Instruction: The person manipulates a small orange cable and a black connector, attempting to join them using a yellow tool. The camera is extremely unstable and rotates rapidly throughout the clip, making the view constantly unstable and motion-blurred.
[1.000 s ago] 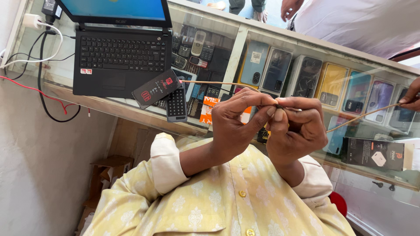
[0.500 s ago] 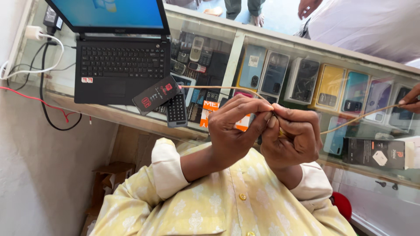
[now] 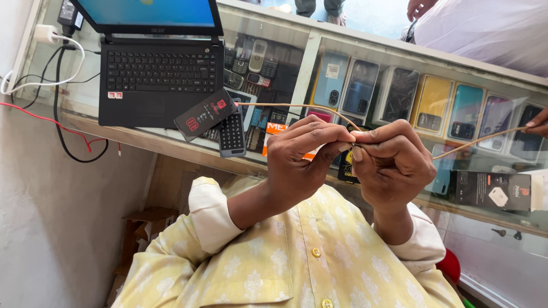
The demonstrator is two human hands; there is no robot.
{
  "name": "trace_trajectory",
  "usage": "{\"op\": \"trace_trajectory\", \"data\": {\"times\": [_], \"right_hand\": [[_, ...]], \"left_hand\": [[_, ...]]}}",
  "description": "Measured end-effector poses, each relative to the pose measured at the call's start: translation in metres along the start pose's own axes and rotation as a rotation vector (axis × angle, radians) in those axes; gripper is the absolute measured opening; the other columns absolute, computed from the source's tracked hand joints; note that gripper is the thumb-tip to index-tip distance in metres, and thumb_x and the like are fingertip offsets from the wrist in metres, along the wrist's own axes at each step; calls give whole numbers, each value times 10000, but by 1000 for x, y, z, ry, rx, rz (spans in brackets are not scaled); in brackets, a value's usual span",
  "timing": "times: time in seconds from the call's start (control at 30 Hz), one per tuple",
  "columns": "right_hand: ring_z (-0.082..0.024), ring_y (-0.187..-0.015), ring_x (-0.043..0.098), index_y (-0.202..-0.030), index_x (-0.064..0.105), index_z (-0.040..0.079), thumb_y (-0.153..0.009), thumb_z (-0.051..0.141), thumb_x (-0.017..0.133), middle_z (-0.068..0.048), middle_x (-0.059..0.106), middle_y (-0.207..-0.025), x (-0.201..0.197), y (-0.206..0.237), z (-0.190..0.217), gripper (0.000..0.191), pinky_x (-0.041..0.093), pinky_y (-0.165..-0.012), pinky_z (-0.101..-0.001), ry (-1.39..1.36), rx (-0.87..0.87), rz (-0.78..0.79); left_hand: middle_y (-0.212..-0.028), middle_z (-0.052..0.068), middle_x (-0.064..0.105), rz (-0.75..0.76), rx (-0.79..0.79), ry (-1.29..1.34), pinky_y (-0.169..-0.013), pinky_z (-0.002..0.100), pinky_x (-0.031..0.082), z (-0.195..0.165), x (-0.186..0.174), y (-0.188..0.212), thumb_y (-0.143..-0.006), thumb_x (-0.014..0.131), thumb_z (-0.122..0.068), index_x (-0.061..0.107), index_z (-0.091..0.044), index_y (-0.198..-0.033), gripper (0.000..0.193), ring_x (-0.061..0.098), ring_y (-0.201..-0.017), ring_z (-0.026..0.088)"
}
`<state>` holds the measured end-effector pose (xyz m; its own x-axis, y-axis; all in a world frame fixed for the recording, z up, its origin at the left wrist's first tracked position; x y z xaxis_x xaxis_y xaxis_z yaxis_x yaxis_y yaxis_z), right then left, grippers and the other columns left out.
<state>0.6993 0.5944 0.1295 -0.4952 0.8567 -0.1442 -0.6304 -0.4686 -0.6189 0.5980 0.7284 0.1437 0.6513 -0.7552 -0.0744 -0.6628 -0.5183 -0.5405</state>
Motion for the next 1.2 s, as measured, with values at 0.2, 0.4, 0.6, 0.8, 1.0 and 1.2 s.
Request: {"op": "trace_trajectory", "data": {"times": [0.2, 0.4, 0.6, 0.8, 1.0, 1.2], "right_hand": [[-173, -822, 726, -870, 627, -38, -985, 63, 819, -182, 711, -988, -6, 18, 6, 246, 583, -712, -230, 161, -114, -94], [-231, -858, 756, -879, 604, -43, -1022, 81, 791, -168, 671, -1009, -3, 37, 14, 265, 654, -776, -281, 261, -204, -243], [-156, -771, 719, -884, 611, -45, -1020, 91, 776, -171, 667, -1022, -7, 42, 15, 254, 602, -674, -229, 201, -108, -278], [-154, -828, 719, -918, 620, -43, -1013, 60, 796, -174, 693, -1063, -12, 35, 18, 224, 586, -717, -241, 224, -94, -169], [-157, -840, 722, -911, 612, -25, -1032, 39, 811, -166, 697, -1004, -14, 32, 19, 242, 592, -726, -250, 245, -100, -119], [-115, -663, 646, -913, 589, -42, -1028, 96, 778, -161, 672, -1002, -18, 28, 7, 260, 532, -584, -219, 5, 15, -124]], "left_hand": [[-967, 58, 752, 36, -36, 32, -752, 246, 572, -2, 6, 6, -956, 762, -2, 741, -46, -1060, 114, 722, -810, 158], [-939, 59, 750, 29, -41, 67, -753, 248, 575, -8, 13, 14, -984, 752, -7, 731, -48, -1071, 98, 725, -821, 156], [-927, 63, 750, 18, -28, 80, -727, 244, 573, -10, 18, 17, -971, 759, -13, 734, -51, -1084, 122, 731, -795, 155], [-945, 57, 755, 12, -78, 66, -701, 236, 574, -7, 18, 17, -963, 774, -25, 748, -58, -1081, 125, 728, -771, 146], [-988, 63, 768, 39, -42, 49, -742, 227, 594, -6, 19, 15, -968, 766, -17, 752, -60, -1078, 119, 750, -819, 141], [-993, 63, 773, 68, -192, 182, -786, 248, 580, 4, 23, 14, -956, 775, 4, 748, -30, -1062, 115, 717, -826, 94]]}}
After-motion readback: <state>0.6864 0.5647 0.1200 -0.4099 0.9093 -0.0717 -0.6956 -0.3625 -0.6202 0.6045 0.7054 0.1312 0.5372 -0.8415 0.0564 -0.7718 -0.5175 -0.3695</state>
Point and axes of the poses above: each hand's wrist, its own y-axis away from the middle knuckle, its own x-axis out of the palm, z = x × y, the point moved 6 cm from there along -y, towards the middle knuckle
